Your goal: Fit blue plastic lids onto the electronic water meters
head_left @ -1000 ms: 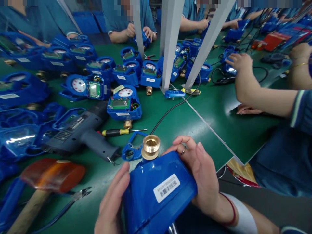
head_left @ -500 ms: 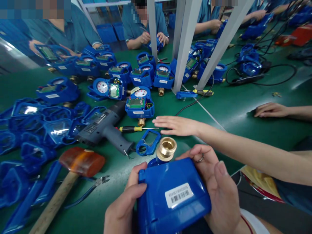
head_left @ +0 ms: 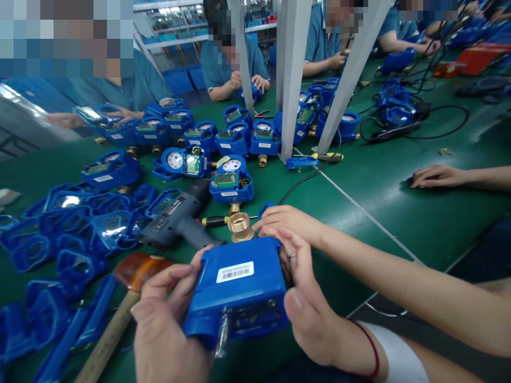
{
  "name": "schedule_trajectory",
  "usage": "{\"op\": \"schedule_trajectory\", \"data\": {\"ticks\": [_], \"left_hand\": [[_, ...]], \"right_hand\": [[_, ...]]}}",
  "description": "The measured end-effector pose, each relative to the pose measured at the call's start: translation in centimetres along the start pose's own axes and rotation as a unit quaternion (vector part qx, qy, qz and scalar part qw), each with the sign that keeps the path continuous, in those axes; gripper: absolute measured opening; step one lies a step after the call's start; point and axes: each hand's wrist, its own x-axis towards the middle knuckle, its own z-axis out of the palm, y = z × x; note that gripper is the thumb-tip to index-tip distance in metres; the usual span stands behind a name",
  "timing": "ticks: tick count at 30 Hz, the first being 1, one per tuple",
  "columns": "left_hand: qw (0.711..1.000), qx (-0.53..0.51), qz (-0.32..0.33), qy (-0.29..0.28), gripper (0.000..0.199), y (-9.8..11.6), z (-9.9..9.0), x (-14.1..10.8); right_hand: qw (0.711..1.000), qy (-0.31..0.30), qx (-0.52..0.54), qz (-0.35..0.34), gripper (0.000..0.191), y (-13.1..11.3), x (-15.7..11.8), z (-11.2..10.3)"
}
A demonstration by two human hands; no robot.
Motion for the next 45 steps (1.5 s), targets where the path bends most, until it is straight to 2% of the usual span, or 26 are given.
{"op": "schedule_trajectory", "data": {"ticks": [3, 5, 9, 12, 15, 17, 18, 20, 22, 23, 25, 27, 28, 29, 31, 34, 37, 39, 41, 45], "left_hand": [[0.979, -0.124, -0.128, 0.101, 0.043, 0.1, 0.0, 0.4], [0.969, -0.152, -0.148, 0.125, 0.039, 0.1, -0.4, 0.7], [0.966, -0.166, -0.140, 0.139, 0.035, -1.2, -1.5, 0.7], [0.969, -0.171, -0.139, 0.116, 0.036, -2.8, -2.1, -0.2], [0.975, -0.159, -0.151, 0.032, 0.038, -4.3, -2.7, -1.1], [0.978, -0.147, -0.145, -0.001, 0.034, -4.8, -3.5, -1.4], [0.986, -0.126, -0.110, -0.005, 0.030, -4.7, -3.9, -1.4], [0.997, -0.063, 0.043, 0.005, 0.034, -4.1, -4.6, -1.4], [0.974, 0.028, 0.223, -0.016, 0.042, -2.8, -4.9, -1.5], [0.956, 0.072, 0.277, -0.063, 0.046, -2.1, -4.8, -1.5], [0.911, 0.157, 0.336, -0.183, 0.060, -1.0, -4.3, -1.5], [0.856, 0.212, 0.361, -0.305, 0.074, -0.7, -3.6, -1.4], [0.838, 0.217, 0.365, -0.344, 0.077, -0.9, -3.3, -1.4], [0.832, 0.215, 0.360, -0.363, 0.076, -1.3, -3.1, -1.3], [0.843, 0.196, 0.349, -0.359, 0.069, -2.5, -3.1, -1.3], [0.882, 0.162, 0.284, -0.339, 0.063, -3.9, -3.3, -1.6], [0.921, 0.120, 0.211, -0.304, 0.051, -4.1, -3.2, -1.8], [0.926, 0.119, 0.211, -0.290, 0.043, -3.7, -2.8, -1.5], [0.900, 0.161, 0.255, -0.314, 0.045, -3.1, -2.5, -1.2], [0.796, 0.302, 0.393, -0.347, 0.073, -1.7, -2.1, -1.2]], "right_hand": [[0.994, -0.043, 0.092, 0.047, 0.095, 1.0, -0.6, 0.8], [0.994, -0.065, 0.066, 0.063, 0.100, 1.1, -0.4, 1.5], [0.997, -0.046, 0.032, 0.051, 0.086, 0.2, 0.5, 2.8], [0.999, -0.024, 0.001, 0.037, 0.087, -0.7, 0.8, 3.4], [0.999, -0.025, -0.042, -0.014, 0.088, -1.1, 0.7, 3.3], [0.994, -0.024, -0.093, -0.053, 0.087, -1.2, 0.5, 3.0], [0.990, -0.031, -0.121, -0.071, 0.087, -1.2, 0.4, 2.7], [0.978, -0.062, -0.173, -0.099, 0.087, -1.1, 0.1, 2.4], [0.965, -0.100, -0.213, -0.116, 0.086, -0.8, -0.3, 2.2], [0.959, -0.119, -0.228, -0.121, 0.086, -0.6, -0.5, 2.2], [0.949, -0.147, -0.251, -0.122, 0.082, -0.2, -0.8, 2.2], [0.945, -0.168, -0.260, -0.110, 0.079, 0.3, -1.1, 2.4], [0.944, -0.174, -0.262, -0.101, 0.079, 0.4, -1.1, 2.4], [0.943, -0.176, -0.266, -0.094, 0.079, 0.6, -1.1, 2.5], [0.942, -0.181, -0.271, -0.086, 0.079, 0.7, -1.1, 2.4], [0.942, -0.188, -0.266, -0.076, 0.077, 0.8, -0.9, 2.2], [0.956, -0.146, -0.249, -0.060, 0.091, 1.2, -0.9, 1.8], [0.965, -0.125, -0.225, -0.050, 0.090, 1.6, -1.0, 1.6], [0.971, -0.133, -0.195, -0.033, 0.080, 1.9, -1.0, 1.5], [0.977, -0.149, -0.155, -0.015, 0.069, 2.6, -0.6, 1.4]]}}
